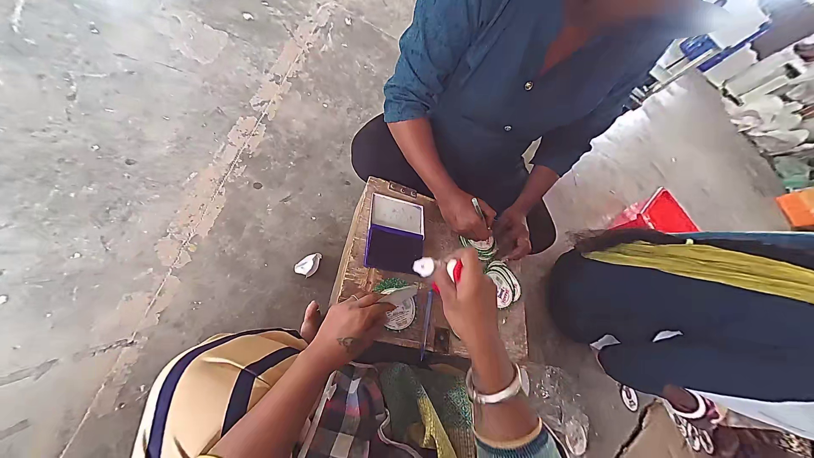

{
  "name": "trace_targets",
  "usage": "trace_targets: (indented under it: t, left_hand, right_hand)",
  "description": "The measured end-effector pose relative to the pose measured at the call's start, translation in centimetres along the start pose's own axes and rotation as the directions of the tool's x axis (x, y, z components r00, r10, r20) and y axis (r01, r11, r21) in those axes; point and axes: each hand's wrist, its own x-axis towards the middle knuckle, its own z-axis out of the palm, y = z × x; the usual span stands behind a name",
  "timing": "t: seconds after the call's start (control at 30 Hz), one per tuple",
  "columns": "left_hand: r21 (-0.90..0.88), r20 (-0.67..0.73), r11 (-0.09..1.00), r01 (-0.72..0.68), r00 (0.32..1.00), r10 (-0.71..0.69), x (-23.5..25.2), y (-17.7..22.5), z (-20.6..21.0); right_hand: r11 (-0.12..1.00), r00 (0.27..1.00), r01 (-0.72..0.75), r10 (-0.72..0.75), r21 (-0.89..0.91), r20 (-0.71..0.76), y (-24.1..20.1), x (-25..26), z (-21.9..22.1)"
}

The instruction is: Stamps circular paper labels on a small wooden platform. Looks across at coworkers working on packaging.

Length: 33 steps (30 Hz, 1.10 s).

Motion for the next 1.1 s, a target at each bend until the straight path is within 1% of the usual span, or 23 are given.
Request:
trace_targets:
  t: [0.07,0.13,0.2,0.27,0.33,0.4,0.43,0.5,0.57,0.67,0.8,0.87,0.93,1.0,1.03,1.1]
  left_hand:
    - [0.029,0.026,0.999,-0.046,0.999,0.045,0.1,-0.2,0.0]
    - [0.073,0.011,0.994,-0.087,0.996,0.087,0.2,-0.4,0.3]
    - [0.114,-0.005,0.987,-0.115,0.993,0.117,0.0,-0.5,0.7]
    - [0.113,-0.038,0.987,-0.115,0.992,0.12,0.1,-0.5,0.8]
    - [0.052,-0.041,0.998,-0.042,0.998,0.044,0.1,-0.2,0.7]
    - [-0.032,-0.02,0.996,0.081,0.996,-0.081,0.4,0.2,0.1]
    - [-0.069,-0.003,0.988,0.138,0.99,-0.139,0.5,0.4,-0.3]
    - [-0.114,0.025,0.969,0.217,0.976,-0.216,0.5,0.7,-0.7]
    - [-0.125,0.014,0.956,0.265,0.964,-0.265,0.6,0.8,-1.1]
    - [-0.111,-0.017,0.937,0.333,0.942,-0.336,0.7,1.0,-1.1]
    - [-0.097,-0.084,0.94,0.326,0.939,-0.334,0.7,1.1,-0.9]
    - [-0.098,-0.136,0.954,0.284,0.946,-0.295,0.6,0.9,-0.5]
    - [-0.102,-0.169,0.966,0.238,0.953,-0.252,0.6,0.7,-0.3]
    - [-0.099,-0.16,0.971,0.218,0.959,-0.232,0.6,0.9,-0.2]
    - [-0.095,-0.148,0.973,0.21,0.964,-0.223,0.6,0.9,-0.3]
    - [-0.072,-0.125,0.98,0.188,0.973,-0.195,0.6,0.5,-0.5]
  right_hand:
    - [0.997,0.993,-0.064,0.068,-0.036,0.096,-0.7,3.2,1.0]
    - [0.992,0.978,-0.071,0.088,-0.1,0.187,-1.2,5.5,3.3]
    - [0.98,0.96,-0.066,0.113,-0.187,0.256,-1.4,6.3,5.3]
    - [0.973,0.949,-0.089,0.148,-0.213,0.278,-1.6,6.7,5.5]
    - [0.973,0.947,-0.132,0.18,-0.188,0.267,-1.4,6.5,4.6]
    - [0.981,0.965,-0.167,0.183,-0.098,0.187,-1.1,5.8,2.7]
    - [0.987,0.978,-0.155,0.159,-0.039,0.136,-0.8,5.1,1.6]
    - [0.995,0.996,-0.082,0.079,0.06,0.052,0.3,2.8,-0.3]
    - [0.997,0.998,-0.006,0.001,0.074,0.059,0.8,0.3,-1.7]
    - [0.996,0.987,0.088,-0.091,0.03,0.131,1.3,-2.5,-1.1]
    - [0.99,0.954,0.138,-0.126,-0.025,0.271,0.5,-3.3,1.6]
    - [0.986,0.93,0.14,-0.098,-0.095,0.353,-0.6,-3.4,3.1]
    - [0.969,0.934,0.189,-0.128,-0.158,0.334,-1.0,-3.8,4.1]
    - [0.974,0.917,0.145,-0.066,-0.174,0.393,-0.9,-3.6,3.5]
    - [0.982,0.918,0.121,-0.054,-0.147,0.394,-0.6,-3.5,3.1]
    - [0.995,0.963,0.093,-0.08,-0.04,0.257,0.2,-3.1,2.0]
